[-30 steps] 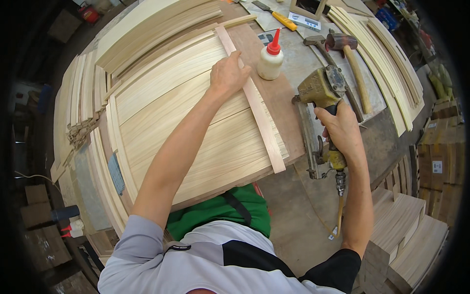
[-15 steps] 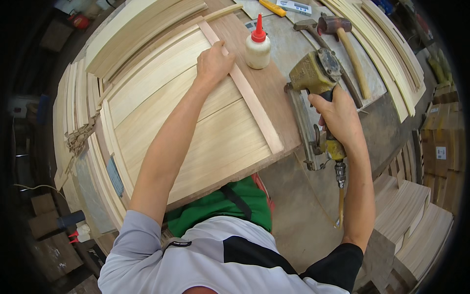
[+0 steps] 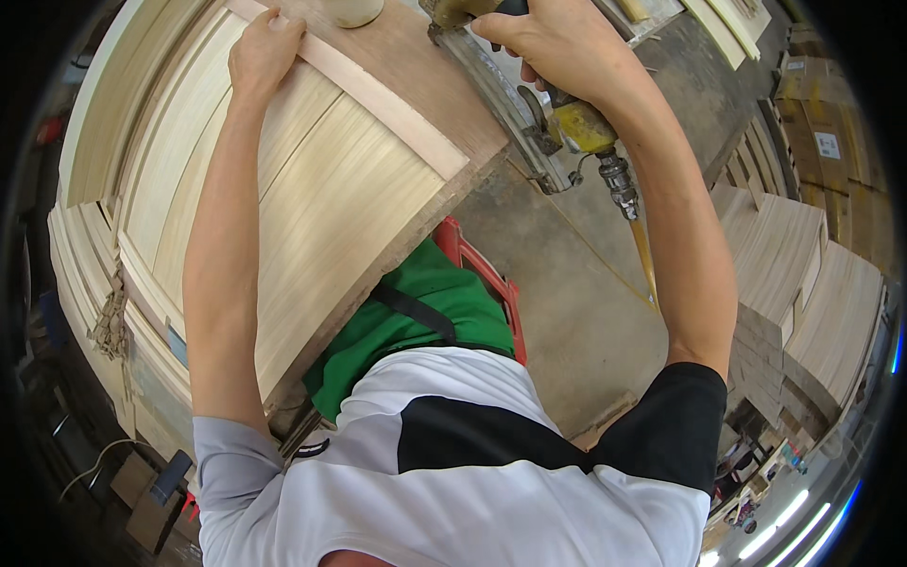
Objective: Assembling wooden slats into a larger panel using glue and a pneumatic nail gun.
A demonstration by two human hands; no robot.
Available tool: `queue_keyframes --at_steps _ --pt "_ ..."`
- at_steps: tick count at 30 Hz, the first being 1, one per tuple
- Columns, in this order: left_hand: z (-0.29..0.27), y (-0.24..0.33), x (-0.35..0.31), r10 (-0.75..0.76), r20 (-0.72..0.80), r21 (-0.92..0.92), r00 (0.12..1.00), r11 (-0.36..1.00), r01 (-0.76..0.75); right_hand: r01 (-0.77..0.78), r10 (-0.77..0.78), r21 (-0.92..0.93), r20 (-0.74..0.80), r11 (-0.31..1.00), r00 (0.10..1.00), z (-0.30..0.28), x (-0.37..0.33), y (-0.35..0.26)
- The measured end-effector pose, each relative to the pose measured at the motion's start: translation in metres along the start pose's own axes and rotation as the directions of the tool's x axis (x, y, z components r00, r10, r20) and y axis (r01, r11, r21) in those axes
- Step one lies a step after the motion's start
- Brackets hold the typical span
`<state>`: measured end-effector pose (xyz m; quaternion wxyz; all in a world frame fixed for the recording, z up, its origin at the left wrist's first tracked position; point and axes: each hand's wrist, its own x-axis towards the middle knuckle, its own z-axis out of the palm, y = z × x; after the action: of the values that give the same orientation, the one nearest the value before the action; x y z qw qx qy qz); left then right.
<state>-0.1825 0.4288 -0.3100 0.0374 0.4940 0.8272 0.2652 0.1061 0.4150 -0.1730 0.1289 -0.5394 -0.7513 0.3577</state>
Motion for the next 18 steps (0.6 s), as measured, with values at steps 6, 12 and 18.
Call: queue_keyframes --at_steps 6,12,18 --pt "0.001 -0.006 -0.003 0.03 -0.036 -0.029 0.999 0.999 -0.031 -0.002 0.002 -0.006 -0.013 1.0 1.0 0.003 -0.006 -0.007" --pt "-0.01 0.017 -0.019 -0.005 0.058 -0.061 0.998 0.998 0.009 -0.084 0.084 -0.022 -0.021 0.996 0.996 0.004 -0.011 -0.009" --pt "-0.01 0.0 -0.004 -0.015 0.178 0.108 0.984 0.994 -0.004 0.047 -0.054 -0.1 -0.07 0.994 0.996 0.014 0.01 0.032"
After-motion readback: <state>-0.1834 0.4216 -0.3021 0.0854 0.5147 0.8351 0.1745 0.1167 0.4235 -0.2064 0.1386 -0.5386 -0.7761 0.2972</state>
